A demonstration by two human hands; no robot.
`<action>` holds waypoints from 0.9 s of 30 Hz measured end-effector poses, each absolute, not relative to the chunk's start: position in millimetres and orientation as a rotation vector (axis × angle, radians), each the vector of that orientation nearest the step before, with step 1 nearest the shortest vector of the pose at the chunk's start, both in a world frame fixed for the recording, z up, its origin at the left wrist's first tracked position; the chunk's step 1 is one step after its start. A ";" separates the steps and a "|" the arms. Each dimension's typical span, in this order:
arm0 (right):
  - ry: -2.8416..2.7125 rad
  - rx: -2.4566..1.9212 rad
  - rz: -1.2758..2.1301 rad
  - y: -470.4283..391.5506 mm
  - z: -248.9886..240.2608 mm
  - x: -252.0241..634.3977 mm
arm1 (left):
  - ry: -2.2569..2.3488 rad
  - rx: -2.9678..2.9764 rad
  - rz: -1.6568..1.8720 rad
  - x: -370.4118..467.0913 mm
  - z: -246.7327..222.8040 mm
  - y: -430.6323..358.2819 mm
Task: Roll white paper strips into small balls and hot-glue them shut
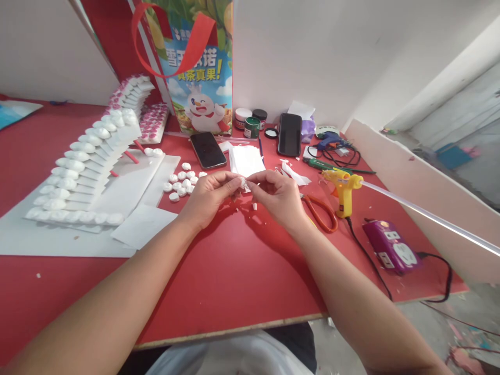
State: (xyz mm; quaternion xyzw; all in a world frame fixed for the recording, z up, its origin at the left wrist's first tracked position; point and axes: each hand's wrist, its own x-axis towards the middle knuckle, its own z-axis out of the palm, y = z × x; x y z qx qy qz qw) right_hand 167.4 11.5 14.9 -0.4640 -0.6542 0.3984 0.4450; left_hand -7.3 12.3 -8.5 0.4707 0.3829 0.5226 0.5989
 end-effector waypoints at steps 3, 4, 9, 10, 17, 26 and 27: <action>-1.671 -1.182 0.889 9.6 16.2 166.8 | 0.897 1.103 1.192 -8.2 -7.3 11.8; -1.684 -1.189 0.866 9.0 16.8 166.9 | 0.900 1.111 1.182 -8.6 -7.0 11.6; -1.663 -1.214 0.904 9.5 16.3 167.9 | 0.898 1.150 1.162 -10.5 -8.0 11.3; -1.650 -1.214 0.929 10.0 15.5 167.9 | 0.893 1.153 1.162 -10.7 -8.7 11.5; -1.571 -1.199 1.097 12.8 17.4 169.1 | 0.844 1.092 1.158 -9.2 -13.6 13.6; -2.400 -1.895 0.412 -31.3 97.9 190.7 | 0.841 0.817 1.239 -10.4 -10.8 18.1; -2.455 -2.059 0.332 -40.8 104.5 198.1 | 0.841 0.789 1.249 -10.6 -10.3 18.8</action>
